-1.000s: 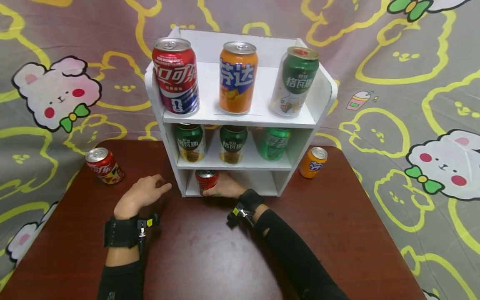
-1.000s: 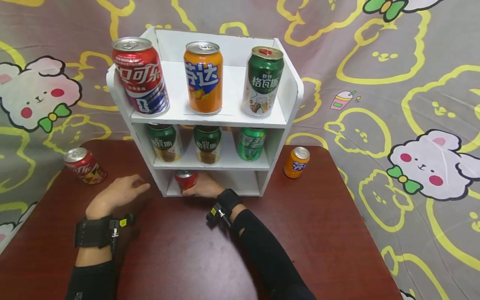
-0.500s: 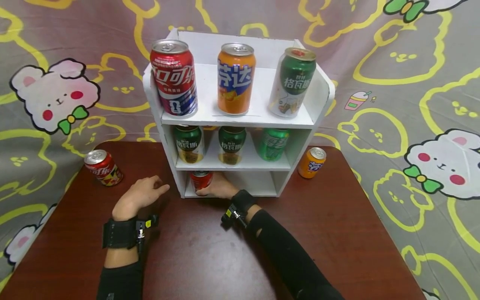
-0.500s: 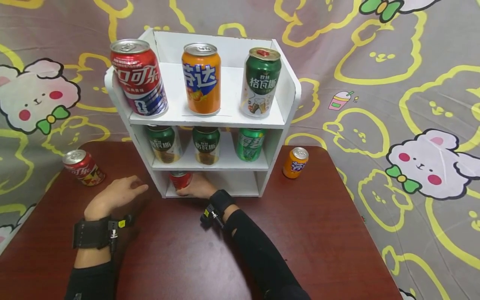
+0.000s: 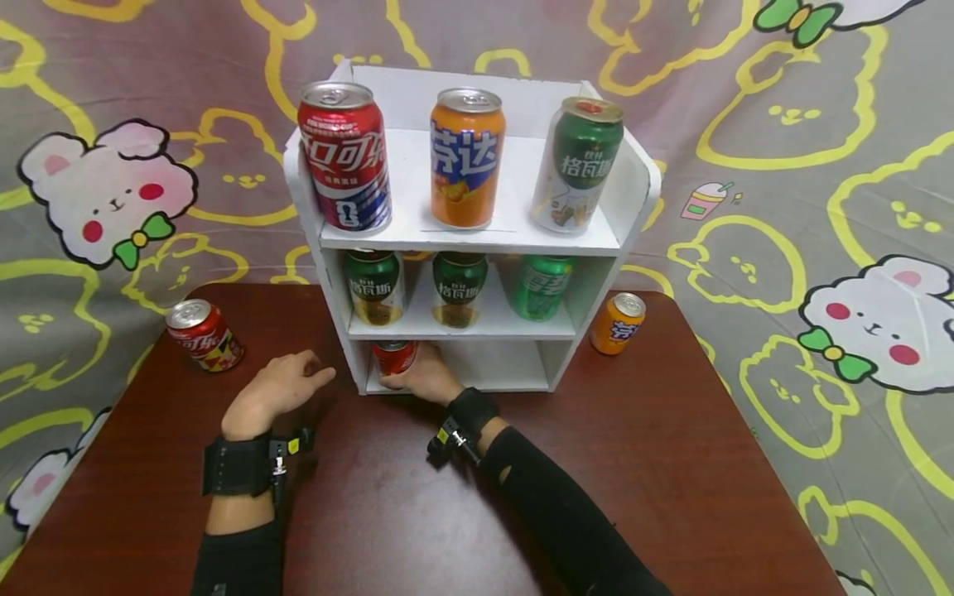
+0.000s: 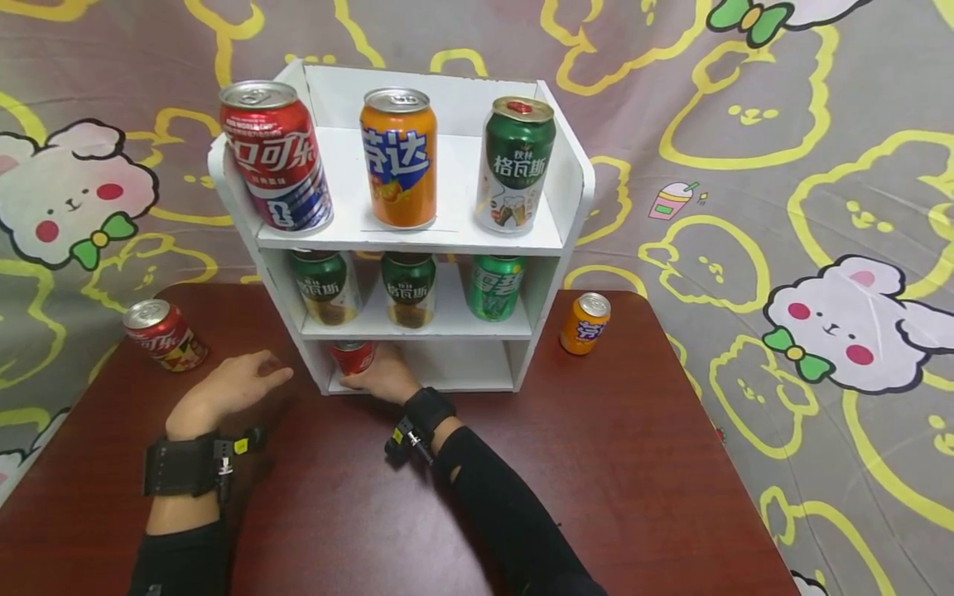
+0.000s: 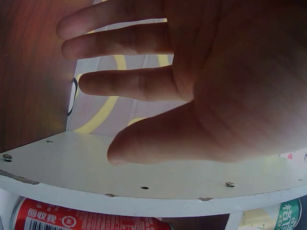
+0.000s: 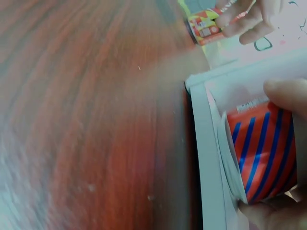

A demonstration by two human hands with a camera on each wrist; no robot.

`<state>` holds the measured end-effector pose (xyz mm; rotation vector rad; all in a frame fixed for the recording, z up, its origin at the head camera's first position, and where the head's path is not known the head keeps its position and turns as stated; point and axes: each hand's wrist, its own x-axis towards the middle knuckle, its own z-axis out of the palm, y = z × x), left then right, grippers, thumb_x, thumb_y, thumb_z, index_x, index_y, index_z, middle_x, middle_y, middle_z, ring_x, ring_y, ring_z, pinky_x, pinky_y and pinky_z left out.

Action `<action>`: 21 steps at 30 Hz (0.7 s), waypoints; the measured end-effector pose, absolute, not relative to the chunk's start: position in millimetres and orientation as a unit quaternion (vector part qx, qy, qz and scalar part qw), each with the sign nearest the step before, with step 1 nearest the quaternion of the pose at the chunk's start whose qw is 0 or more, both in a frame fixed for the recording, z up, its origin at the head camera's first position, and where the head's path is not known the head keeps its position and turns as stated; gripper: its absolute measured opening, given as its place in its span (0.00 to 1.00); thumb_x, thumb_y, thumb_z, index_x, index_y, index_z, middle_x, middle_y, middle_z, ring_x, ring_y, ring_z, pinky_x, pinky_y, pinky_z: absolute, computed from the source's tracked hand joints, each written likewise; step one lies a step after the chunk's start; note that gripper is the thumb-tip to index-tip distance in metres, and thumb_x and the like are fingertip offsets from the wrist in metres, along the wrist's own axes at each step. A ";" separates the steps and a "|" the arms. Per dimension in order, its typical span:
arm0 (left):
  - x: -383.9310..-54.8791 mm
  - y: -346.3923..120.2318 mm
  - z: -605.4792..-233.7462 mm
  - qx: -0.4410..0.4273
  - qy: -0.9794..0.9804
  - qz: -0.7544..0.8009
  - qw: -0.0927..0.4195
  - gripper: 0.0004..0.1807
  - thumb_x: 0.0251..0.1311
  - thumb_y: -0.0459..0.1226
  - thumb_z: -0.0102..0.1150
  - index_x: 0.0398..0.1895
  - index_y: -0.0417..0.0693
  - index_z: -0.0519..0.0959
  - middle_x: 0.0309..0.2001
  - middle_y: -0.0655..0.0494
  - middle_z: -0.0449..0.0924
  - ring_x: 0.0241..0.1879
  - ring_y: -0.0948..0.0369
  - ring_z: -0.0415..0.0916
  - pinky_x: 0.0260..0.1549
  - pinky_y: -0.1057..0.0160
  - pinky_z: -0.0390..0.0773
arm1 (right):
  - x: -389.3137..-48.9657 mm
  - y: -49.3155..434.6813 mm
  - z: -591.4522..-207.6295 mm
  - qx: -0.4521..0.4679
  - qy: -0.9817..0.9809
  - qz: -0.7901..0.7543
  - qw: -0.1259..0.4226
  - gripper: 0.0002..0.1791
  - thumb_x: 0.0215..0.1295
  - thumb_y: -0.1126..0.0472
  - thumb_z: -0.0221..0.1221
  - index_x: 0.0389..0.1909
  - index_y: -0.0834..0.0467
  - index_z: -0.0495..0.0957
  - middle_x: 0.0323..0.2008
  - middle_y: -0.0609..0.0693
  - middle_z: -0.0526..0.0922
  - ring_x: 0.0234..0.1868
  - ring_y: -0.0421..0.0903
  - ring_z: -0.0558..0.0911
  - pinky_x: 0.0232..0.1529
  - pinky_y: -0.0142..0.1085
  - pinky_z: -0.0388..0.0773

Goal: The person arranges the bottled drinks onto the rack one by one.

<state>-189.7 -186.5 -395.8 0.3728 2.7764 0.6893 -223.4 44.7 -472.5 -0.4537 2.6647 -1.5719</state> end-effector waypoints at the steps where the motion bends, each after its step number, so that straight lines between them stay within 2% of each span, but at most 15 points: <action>1: -189.5 -186.7 -395.8 0.128 0.954 0.237 0.128 0.29 0.66 0.49 0.49 0.53 0.28 0.70 0.48 0.30 0.74 0.48 0.37 0.72 0.43 0.42 0.72 | -222.7 43.0 -472.7 -0.141 0.855 -0.500 0.002 0.34 0.42 0.59 0.76 0.51 0.59 0.72 0.42 0.47 0.80 0.41 0.40 0.79 0.45 0.29 0.74; 15: -188.1 -189.0 -394.9 0.127 0.951 0.248 0.135 0.31 0.67 0.50 0.48 0.55 0.28 0.69 0.50 0.30 0.73 0.49 0.38 0.72 0.43 0.42 0.73 | -216.5 26.8 -475.3 -0.100 0.876 -0.465 -0.077 0.33 0.43 0.56 0.75 0.50 0.61 0.72 0.40 0.50 0.81 0.40 0.42 0.80 0.42 0.29 0.75; 21: -187.5 -190.3 -397.0 0.131 0.952 0.245 0.126 0.30 0.66 0.49 0.50 0.53 0.27 0.70 0.47 0.30 0.75 0.47 0.38 0.73 0.41 0.42 0.73 | -216.2 28.0 -476.1 -0.119 0.870 -0.474 -0.071 0.36 0.43 0.55 0.75 0.52 0.60 0.70 0.43 0.49 0.80 0.43 0.42 0.79 0.45 0.30 0.74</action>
